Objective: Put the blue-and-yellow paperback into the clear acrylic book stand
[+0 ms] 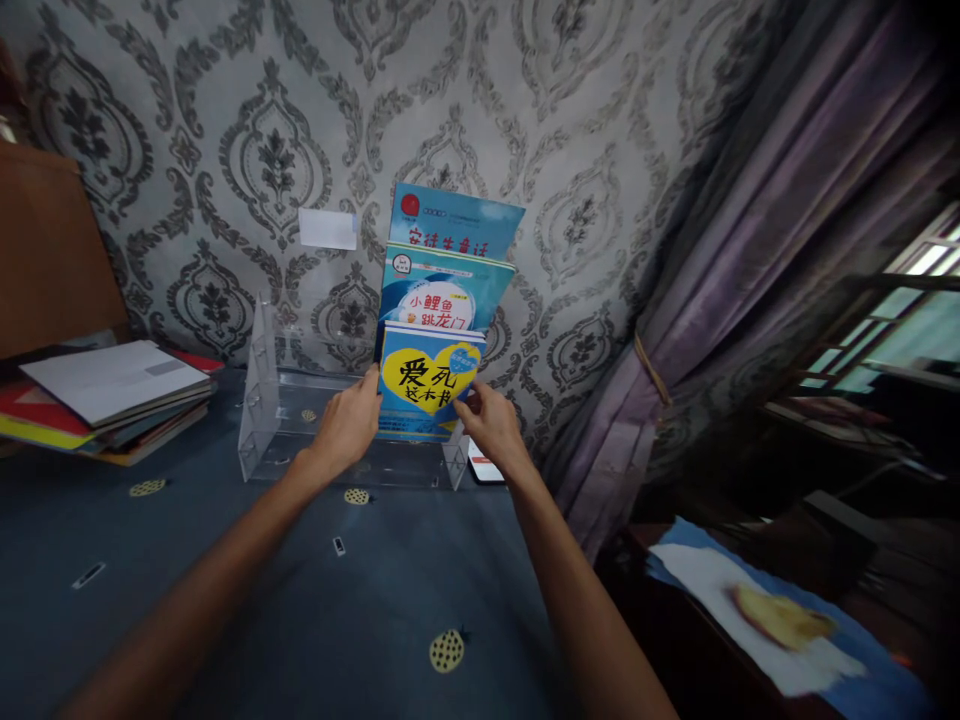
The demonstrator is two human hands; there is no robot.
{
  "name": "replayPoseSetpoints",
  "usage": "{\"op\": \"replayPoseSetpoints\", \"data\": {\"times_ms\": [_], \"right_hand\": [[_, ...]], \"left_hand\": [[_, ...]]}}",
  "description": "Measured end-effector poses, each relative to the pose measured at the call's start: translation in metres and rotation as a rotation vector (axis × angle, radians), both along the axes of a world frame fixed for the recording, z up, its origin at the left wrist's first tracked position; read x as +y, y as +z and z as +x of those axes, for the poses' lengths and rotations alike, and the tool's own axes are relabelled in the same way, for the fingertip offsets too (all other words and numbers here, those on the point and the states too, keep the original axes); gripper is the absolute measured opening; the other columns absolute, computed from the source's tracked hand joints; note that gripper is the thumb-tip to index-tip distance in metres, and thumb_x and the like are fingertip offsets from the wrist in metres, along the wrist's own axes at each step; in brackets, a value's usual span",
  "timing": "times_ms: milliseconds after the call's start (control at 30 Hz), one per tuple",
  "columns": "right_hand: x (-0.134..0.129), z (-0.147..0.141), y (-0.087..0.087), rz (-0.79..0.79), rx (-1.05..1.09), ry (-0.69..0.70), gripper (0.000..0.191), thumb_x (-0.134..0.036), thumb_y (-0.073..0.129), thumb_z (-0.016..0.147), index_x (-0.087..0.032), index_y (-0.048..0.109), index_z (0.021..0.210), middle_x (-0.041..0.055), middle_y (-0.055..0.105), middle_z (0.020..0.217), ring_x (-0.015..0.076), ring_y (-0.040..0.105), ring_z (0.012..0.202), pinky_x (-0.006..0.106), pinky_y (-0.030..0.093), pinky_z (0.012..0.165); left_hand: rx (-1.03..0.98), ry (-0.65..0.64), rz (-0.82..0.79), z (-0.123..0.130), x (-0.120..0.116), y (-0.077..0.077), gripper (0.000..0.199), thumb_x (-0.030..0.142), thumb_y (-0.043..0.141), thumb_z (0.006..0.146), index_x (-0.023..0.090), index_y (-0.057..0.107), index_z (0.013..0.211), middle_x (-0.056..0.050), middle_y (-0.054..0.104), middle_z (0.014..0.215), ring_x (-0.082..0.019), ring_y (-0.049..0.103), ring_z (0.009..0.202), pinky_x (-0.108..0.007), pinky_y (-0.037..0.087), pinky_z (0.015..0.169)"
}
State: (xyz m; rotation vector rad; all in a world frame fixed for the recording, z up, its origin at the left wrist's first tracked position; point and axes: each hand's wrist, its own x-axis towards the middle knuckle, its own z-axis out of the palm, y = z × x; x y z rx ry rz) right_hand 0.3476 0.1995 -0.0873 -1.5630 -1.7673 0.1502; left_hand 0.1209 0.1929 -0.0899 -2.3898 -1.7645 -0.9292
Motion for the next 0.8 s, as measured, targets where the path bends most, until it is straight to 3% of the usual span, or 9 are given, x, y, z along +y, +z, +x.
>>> {"op": "replayPoseSetpoints", "data": {"times_ms": [200,400,533,800], "right_hand": [[0.006,0.019,0.003,-0.068,0.193,0.171,0.044,-0.010,0.051,0.083,-0.013,0.068,0.123,0.0099,0.078,0.102,0.0206,0.076,0.084,0.027,0.059,0.064],[0.008,0.023,0.006,0.044,0.221,0.041,0.046,-0.007,0.048,0.085,-0.011,0.070,0.125,0.0139,0.077,0.110,0.0235,0.075,0.100,0.037,0.059,0.090],[0.003,0.023,0.010,0.063,0.142,0.021,0.046,-0.007,0.046,0.086,-0.009,0.070,0.126,0.0156,0.075,0.118,0.0253,0.072,0.110,0.039,0.054,0.099],[0.002,0.026,0.011,0.024,0.109,0.043,0.044,-0.007,0.050,0.085,-0.018,0.074,0.122,0.0063,0.078,0.094,0.0211,0.072,0.096,0.035,0.054,0.095]], "left_hand": [[-0.041,-0.040,0.050,-0.006,0.006,-0.004,0.038,0.019,0.045,0.098,0.016,0.051,0.135,-0.014,0.074,0.119,-0.029,0.070,0.110,-0.039,0.053,0.092],[0.051,0.025,0.060,-0.004,0.009,-0.007,0.028,0.023,0.045,0.098,0.015,0.056,0.123,-0.015,0.076,0.108,-0.030,0.073,0.099,-0.038,0.055,0.085],[0.096,0.023,0.076,-0.003,0.010,-0.008,0.030,0.025,0.042,0.099,0.015,0.054,0.124,-0.014,0.076,0.102,-0.031,0.073,0.095,-0.037,0.054,0.080],[0.071,0.037,0.091,0.001,0.009,-0.010,0.033,0.026,0.041,0.097,0.015,0.055,0.126,-0.015,0.076,0.103,-0.031,0.074,0.094,-0.038,0.054,0.080]]}}
